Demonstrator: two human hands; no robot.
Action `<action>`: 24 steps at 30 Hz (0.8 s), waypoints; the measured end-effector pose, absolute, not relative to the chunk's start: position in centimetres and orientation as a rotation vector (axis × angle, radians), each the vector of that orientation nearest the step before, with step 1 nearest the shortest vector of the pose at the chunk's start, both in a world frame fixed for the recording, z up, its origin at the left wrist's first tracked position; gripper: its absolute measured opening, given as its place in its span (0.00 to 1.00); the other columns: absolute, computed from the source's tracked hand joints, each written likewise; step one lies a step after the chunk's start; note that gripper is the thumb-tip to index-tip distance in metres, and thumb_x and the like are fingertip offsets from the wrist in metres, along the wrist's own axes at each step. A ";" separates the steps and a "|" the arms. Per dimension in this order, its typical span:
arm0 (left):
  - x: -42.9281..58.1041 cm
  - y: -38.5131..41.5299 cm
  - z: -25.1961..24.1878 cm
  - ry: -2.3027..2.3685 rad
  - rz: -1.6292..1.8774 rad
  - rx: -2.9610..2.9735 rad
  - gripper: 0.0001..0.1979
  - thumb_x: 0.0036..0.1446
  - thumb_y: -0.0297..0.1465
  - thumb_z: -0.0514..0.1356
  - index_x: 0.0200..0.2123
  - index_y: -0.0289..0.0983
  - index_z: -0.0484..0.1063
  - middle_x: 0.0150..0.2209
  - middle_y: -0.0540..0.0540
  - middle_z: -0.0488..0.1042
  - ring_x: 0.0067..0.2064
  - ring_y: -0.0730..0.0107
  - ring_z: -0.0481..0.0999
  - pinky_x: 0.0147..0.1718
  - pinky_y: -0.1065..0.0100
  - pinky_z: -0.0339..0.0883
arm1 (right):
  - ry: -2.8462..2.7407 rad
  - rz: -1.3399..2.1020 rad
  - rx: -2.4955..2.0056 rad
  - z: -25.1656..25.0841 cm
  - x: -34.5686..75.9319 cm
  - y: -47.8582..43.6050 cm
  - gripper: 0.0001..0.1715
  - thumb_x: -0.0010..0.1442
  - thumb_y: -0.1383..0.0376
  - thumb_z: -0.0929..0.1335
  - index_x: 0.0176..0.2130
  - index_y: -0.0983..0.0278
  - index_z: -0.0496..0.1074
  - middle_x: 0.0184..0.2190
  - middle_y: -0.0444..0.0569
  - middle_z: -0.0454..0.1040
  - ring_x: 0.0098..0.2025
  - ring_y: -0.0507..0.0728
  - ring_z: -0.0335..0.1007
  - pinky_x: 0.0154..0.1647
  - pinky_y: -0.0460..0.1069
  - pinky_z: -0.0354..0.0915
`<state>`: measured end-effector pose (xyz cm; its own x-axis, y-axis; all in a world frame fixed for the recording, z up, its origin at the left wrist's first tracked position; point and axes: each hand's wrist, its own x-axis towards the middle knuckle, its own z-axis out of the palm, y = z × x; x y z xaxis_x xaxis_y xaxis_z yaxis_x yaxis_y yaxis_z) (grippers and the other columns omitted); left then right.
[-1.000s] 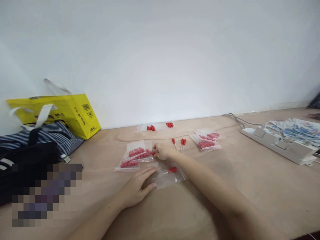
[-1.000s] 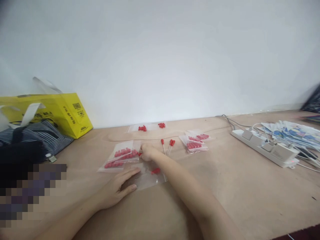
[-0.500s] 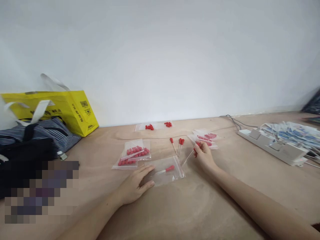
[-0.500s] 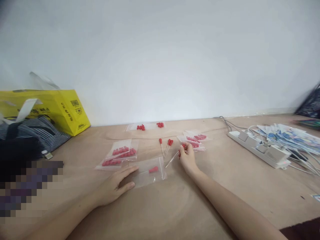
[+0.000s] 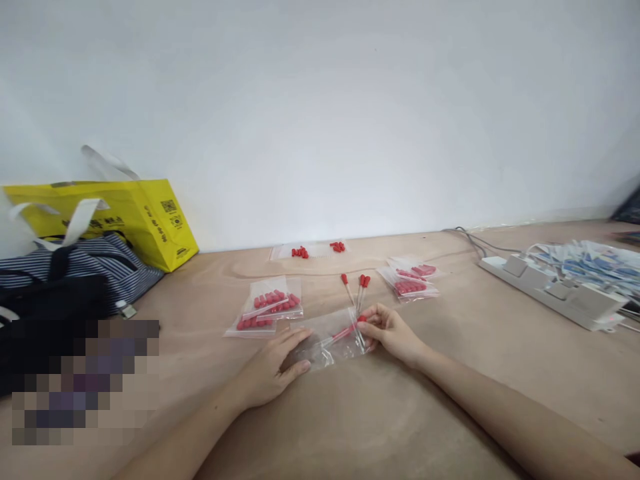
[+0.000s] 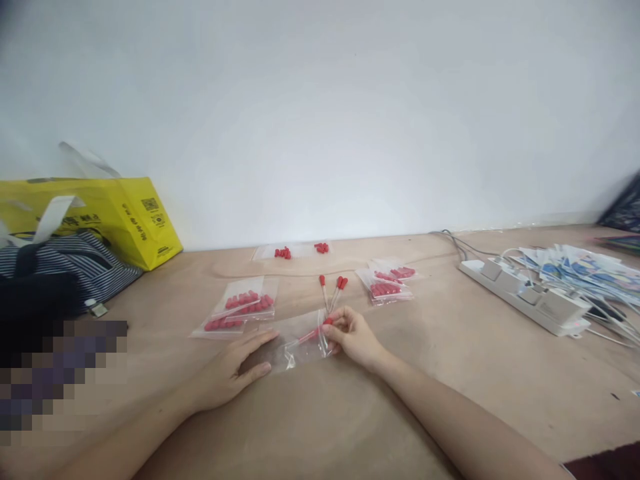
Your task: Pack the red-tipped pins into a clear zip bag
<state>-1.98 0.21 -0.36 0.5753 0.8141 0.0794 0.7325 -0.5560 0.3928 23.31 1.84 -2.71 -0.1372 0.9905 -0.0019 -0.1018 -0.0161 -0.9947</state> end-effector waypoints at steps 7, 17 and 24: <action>-2.0 0.1 -0.2 1.244 0.381 2.499 0.22 0.57 0.36 0.50 0.55 0.41 0.56 0.55 0.46 0.62 0.56 0.61 0.59 0.53 0.58 0.54 | -1.875 1.202 -1.066 -2.7 24.2 2.3 0.10 0.50 0.62 0.65 0.26 0.66 0.71 0.28 0.46 0.72 0.20 0.47 0.61 0.17 0.42 0.56; -2.0 0.1 -0.3 1.246 0.398 2.480 0.22 0.56 0.36 0.52 0.54 0.41 0.58 0.55 0.45 0.62 0.56 0.59 0.59 0.53 0.56 0.55 | -1.713 0.436 -1.756 -0.1 22.2 11.7 0.14 0.49 0.66 0.66 0.38 0.67 0.70 0.35 0.55 0.74 0.40 0.60 0.69 0.40 0.52 0.61; -2.2 0.0 -0.3 1.265 0.358 2.463 0.22 0.56 0.36 0.52 0.55 0.40 0.58 0.56 0.44 0.61 0.57 0.59 0.57 0.54 0.56 0.54 | -1.613 0.417 -1.817 0.0 18.3 13.5 0.07 0.49 0.71 0.65 0.32 0.68 0.70 0.33 0.60 0.73 0.40 0.63 0.69 0.40 0.54 0.61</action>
